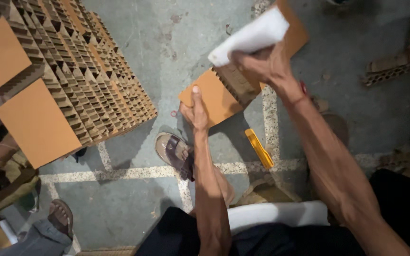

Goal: The person applies glue to the edges of flat cardboard pieces using a white foam brush and a bucket of adhesive. They then fold the glued pieces into small box shapes and press the edges together to secure the assembly. The process is repeated for multiple units.

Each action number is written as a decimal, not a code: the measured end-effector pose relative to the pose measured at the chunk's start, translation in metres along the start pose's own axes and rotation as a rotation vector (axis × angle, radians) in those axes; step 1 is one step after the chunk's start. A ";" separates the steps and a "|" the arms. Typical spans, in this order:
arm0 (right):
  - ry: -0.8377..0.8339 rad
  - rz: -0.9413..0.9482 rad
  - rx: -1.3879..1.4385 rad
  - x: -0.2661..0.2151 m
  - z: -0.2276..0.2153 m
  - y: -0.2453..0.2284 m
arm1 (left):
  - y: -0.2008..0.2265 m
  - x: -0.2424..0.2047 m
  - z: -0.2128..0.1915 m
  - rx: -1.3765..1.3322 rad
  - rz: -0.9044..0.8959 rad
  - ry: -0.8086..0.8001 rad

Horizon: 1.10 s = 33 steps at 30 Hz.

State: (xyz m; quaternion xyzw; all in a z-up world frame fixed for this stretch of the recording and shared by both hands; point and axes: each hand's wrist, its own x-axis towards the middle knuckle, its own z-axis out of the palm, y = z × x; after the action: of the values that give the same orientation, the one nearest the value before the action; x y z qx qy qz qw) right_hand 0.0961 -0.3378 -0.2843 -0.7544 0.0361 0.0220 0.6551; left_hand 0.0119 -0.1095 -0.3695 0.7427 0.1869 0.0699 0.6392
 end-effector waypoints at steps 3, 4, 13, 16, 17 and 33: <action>-0.050 -0.108 -0.102 -0.029 -0.014 0.000 | 0.002 -0.002 -0.006 -0.022 -0.013 0.017; -0.091 -0.090 -0.213 -0.044 -0.026 -0.001 | 0.002 -0.002 -0.007 -0.058 -0.017 0.028; -0.012 0.071 0.025 -0.071 -0.048 0.010 | -0.006 -0.005 -0.012 0.060 -0.047 0.059; 0.000 0.008 0.128 -0.044 -0.026 0.013 | -0.003 0.004 -0.006 0.071 0.004 0.041; -0.031 0.003 0.130 -0.046 -0.021 0.016 | -0.002 -0.003 -0.008 0.063 -0.015 0.036; 0.402 0.026 -0.020 -0.056 -0.163 -0.002 | 0.040 0.004 -0.016 0.807 0.360 0.230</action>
State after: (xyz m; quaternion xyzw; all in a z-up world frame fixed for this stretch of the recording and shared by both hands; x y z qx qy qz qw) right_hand 0.0384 -0.4971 -0.2551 -0.7496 0.1758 -0.1201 0.6268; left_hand 0.0171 -0.0981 -0.3286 0.9403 0.1369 0.1836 0.2517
